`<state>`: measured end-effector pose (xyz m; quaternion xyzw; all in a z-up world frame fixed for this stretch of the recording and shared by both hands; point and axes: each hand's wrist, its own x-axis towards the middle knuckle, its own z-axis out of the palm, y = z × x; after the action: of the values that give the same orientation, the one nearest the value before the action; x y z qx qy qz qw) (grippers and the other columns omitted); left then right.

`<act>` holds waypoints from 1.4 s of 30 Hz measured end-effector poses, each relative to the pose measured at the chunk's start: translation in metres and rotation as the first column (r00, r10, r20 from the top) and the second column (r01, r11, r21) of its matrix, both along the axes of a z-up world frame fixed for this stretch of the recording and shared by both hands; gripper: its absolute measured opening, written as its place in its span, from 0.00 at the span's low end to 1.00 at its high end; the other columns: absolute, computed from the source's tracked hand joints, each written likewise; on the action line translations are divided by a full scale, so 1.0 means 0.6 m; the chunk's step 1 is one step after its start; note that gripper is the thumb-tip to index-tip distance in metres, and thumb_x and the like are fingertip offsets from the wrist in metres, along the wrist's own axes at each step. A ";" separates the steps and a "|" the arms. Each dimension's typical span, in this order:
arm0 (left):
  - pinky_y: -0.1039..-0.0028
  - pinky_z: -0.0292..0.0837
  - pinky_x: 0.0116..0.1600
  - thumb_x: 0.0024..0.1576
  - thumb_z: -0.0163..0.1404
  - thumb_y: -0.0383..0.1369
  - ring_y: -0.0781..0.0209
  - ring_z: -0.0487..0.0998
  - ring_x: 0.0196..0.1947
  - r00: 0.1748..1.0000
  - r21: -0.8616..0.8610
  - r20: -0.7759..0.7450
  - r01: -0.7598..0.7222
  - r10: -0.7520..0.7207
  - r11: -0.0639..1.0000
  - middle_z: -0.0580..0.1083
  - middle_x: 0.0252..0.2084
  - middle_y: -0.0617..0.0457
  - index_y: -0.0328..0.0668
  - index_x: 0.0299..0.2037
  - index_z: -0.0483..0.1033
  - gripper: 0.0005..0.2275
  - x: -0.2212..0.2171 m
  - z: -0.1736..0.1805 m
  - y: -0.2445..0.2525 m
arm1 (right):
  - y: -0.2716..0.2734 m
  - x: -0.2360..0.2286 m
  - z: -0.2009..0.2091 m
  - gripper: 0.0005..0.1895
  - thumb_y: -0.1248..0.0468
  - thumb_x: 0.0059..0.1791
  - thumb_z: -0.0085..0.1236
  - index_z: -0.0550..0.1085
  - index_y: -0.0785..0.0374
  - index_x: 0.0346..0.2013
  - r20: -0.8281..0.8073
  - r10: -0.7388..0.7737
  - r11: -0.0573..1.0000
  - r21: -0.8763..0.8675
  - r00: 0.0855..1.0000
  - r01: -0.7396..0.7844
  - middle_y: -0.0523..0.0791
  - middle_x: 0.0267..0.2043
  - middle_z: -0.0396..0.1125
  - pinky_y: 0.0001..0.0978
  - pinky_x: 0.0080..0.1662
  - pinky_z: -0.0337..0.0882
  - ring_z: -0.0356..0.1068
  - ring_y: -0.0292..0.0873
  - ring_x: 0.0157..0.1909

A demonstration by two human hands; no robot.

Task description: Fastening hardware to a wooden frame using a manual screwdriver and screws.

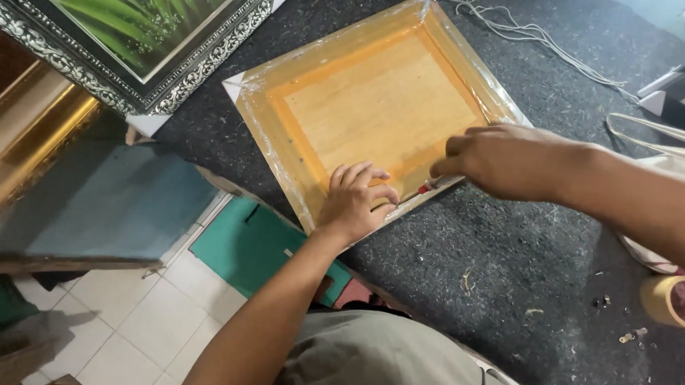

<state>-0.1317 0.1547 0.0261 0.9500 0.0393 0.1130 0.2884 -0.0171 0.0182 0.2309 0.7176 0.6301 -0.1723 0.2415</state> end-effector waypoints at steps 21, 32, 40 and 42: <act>0.58 0.45 0.61 0.44 0.53 0.44 0.62 0.59 0.57 0.999 -0.014 0.035 -0.011 0.011 1.000 0.66 0.45 0.67 0.65 0.28 0.72 0.05 0.008 -0.014 0.003 | -0.031 0.017 -0.036 0.15 0.64 0.43 0.46 0.66 0.47 0.43 0.045 -0.033 0.997 0.076 0.998 0.030 0.44 0.39 0.66 0.45 0.45 0.69 0.68 0.45 0.43; 0.59 0.44 0.61 0.43 0.53 0.44 0.63 0.58 0.57 1.000 -0.027 0.021 -0.014 0.014 1.000 0.66 0.45 0.67 0.64 0.27 0.72 0.05 0.002 -0.017 0.000 | 0.010 -0.004 -0.045 0.17 0.50 0.41 0.46 0.73 0.46 0.41 -0.260 -0.605 0.789 -0.072 0.752 0.610 0.44 0.35 0.71 0.40 0.45 0.68 0.69 0.48 0.43; 0.59 0.42 0.61 0.44 0.53 0.43 0.63 0.58 0.57 0.999 -0.048 0.031 -0.009 0.010 0.999 0.66 0.45 0.67 0.64 0.28 0.72 0.04 0.004 -0.016 0.002 | -0.023 -0.001 -0.023 0.26 0.44 0.38 0.47 0.65 0.40 0.49 -0.081 -0.557 0.829 -0.123 0.827 0.546 0.46 0.40 0.69 0.43 0.47 0.69 0.69 0.49 0.44; 0.59 0.43 0.61 0.44 0.53 0.43 0.63 0.58 0.57 0.999 -0.047 0.044 -0.007 0.009 0.999 0.66 0.45 0.67 0.64 0.28 0.73 0.04 0.002 -0.017 0.001 | -0.022 -0.004 -0.009 0.21 0.64 0.42 0.42 0.63 0.42 0.49 0.087 0.091 0.996 -0.026 0.992 -0.089 0.44 0.41 0.66 0.35 0.44 0.68 0.68 0.44 0.45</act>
<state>-0.1305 0.1555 0.0157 0.9402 0.0393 0.1340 0.3107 -0.0195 0.0050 0.2254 0.6925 0.6487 -0.1362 0.2848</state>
